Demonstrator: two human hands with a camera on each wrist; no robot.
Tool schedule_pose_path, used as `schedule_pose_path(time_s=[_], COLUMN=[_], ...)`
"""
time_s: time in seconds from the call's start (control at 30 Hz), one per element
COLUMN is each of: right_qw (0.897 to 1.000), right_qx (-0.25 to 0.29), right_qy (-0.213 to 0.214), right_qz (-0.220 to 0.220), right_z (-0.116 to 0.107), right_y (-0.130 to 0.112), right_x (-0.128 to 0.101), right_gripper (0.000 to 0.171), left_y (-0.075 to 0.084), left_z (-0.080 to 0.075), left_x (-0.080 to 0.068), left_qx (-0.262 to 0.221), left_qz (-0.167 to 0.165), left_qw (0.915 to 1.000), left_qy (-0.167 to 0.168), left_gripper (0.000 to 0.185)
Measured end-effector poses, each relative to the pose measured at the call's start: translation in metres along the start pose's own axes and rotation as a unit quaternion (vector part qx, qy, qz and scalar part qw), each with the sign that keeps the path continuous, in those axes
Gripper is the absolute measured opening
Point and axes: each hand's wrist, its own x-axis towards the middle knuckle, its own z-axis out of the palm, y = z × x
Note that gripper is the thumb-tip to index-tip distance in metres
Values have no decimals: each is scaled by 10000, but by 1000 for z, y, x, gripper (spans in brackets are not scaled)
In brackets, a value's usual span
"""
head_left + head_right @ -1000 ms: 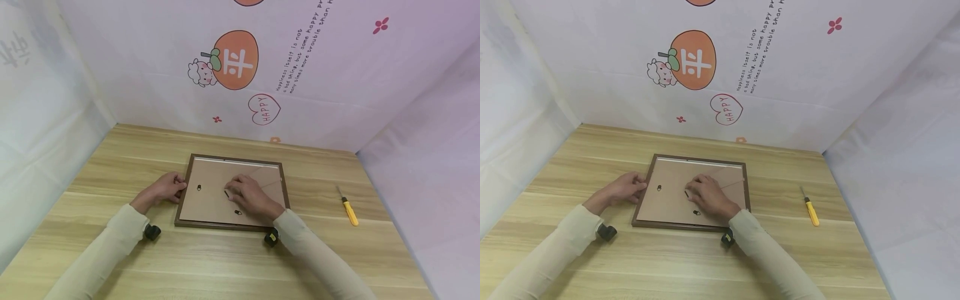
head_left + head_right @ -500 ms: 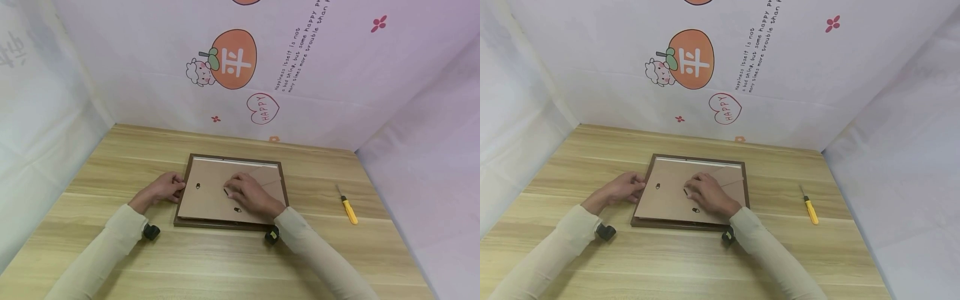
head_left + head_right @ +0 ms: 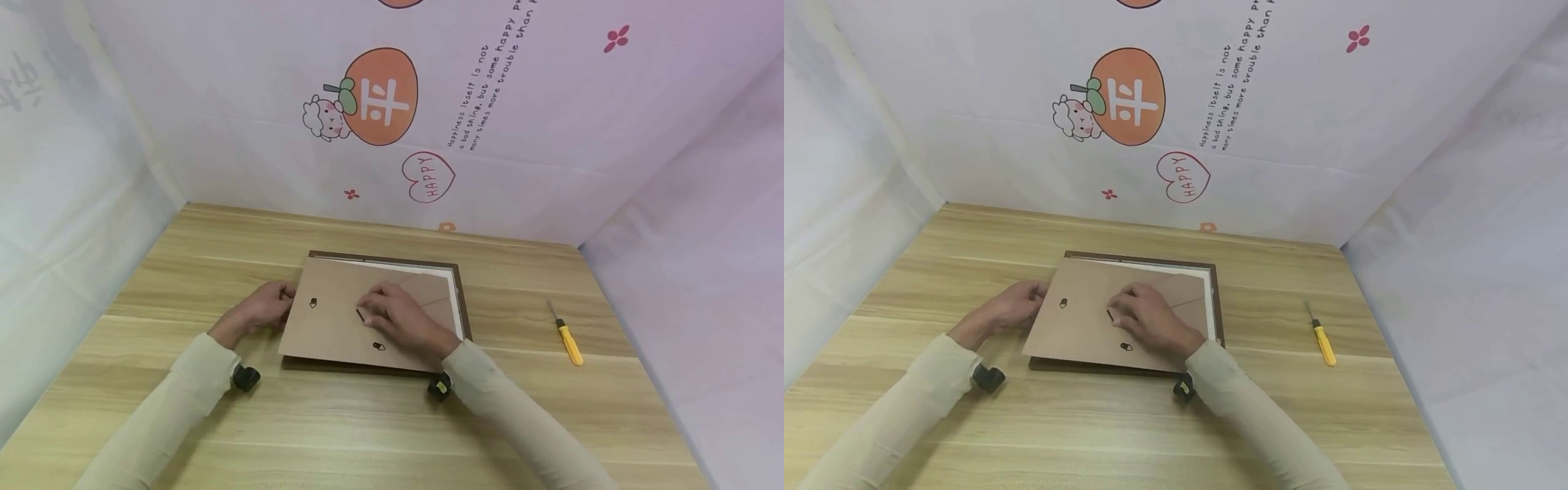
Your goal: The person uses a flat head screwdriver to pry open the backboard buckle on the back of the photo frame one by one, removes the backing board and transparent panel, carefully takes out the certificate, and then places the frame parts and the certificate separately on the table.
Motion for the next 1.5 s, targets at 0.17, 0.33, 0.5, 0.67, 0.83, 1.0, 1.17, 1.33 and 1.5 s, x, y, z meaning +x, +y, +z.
schedule_pose_path(time_s=[0.17,0.33,0.5,0.67,0.83,1.0,1.17,1.33,1.5], right_qw=[10000,9999,9995,9916,9700,9360,9197,8972,8810], right_qx=[-14,-95,172,599,396,639,1107,1853,2123], right_qy=[42,55,217,839,1836,2239,1695,1307,1099], right_qz=[22,71,178,781,1544,2638,3364,3791,4084], right_z=[5,9,13,13,4,-11,-21,-34,-42], right_y=[-2,-1,2,11,21,23,26,31,33], right_x=[-1,-2,-3,-8,-20,-35,-46,-52,-53], right_gripper=[34,35,38,40,35,48,64,72,81], left_y=[0,2,3,3,3,4,3,3,2], left_z=[-1,-1,-2,0,1,1,0,0,0], left_x=[0,0,0,0,0,0,-1,-1,-1], left_qx=[-69,-87,-136,-113,-75,-99,-46,-49,-76], left_qz=[38,57,43,51,89,36,19,-21,-21], left_qw=[10000,9999,9999,9999,9999,9999,10000,10000,10000], left_qy=[-5,6,20,-9,-23,-19,-35,-11,21], left_gripper=[29,27,26,26,27,26,26,25,26])
